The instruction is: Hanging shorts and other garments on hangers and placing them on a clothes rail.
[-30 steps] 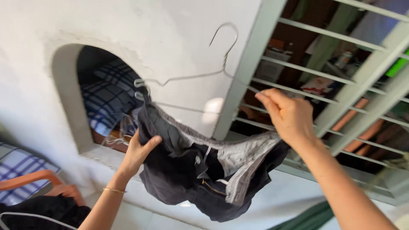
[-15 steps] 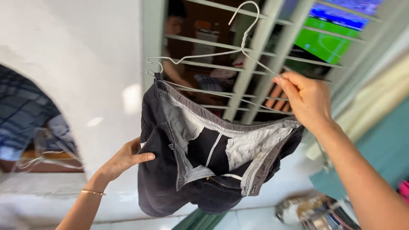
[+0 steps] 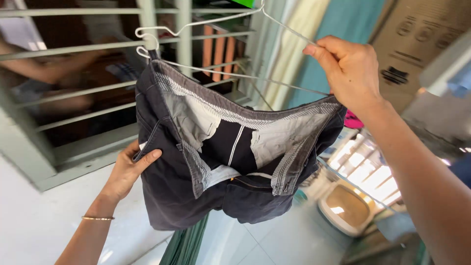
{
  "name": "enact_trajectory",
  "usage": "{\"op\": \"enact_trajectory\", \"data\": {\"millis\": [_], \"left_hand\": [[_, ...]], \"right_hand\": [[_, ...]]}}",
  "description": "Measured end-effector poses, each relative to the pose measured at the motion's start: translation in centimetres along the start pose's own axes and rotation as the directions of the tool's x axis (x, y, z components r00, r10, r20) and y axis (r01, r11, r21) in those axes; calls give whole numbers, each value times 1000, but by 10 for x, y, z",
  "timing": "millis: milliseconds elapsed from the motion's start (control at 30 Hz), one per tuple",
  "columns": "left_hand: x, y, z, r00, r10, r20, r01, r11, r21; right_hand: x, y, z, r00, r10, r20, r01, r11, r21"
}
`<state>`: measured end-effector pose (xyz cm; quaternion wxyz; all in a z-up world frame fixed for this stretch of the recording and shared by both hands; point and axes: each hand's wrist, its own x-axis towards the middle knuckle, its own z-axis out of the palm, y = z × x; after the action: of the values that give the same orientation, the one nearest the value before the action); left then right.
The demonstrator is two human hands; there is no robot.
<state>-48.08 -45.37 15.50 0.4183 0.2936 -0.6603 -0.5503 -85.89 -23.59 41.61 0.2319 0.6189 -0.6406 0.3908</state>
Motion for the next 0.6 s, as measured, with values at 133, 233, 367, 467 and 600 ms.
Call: {"op": "enact_trajectory", "data": {"millis": [133, 233, 367, 467, 600], "left_hand": [[24, 9, 38, 994, 19, 105, -14, 999, -49], [35, 15, 65, 972, 43, 233, -34, 999, -41], [48, 8, 98, 896, 16, 443, -23, 1000, 9], [63, -13, 116, 853, -50, 520, -10, 994, 112], [81, -55, 137, 877, -178, 447, -35, 903, 428]], "right_hand": [[-16, 31, -31, 997, -79, -24, 76, 992, -100], [-28, 30, -59, 998, -47, -41, 39, 984, -173], [-48, 29, -88, 995, 88, -37, -94, 961, -259], [-62, 40, -104, 990, 129, -53, -139, 941, -308], [-80, 54, -130, 989, 136, -52, -145, 903, -405]]}}
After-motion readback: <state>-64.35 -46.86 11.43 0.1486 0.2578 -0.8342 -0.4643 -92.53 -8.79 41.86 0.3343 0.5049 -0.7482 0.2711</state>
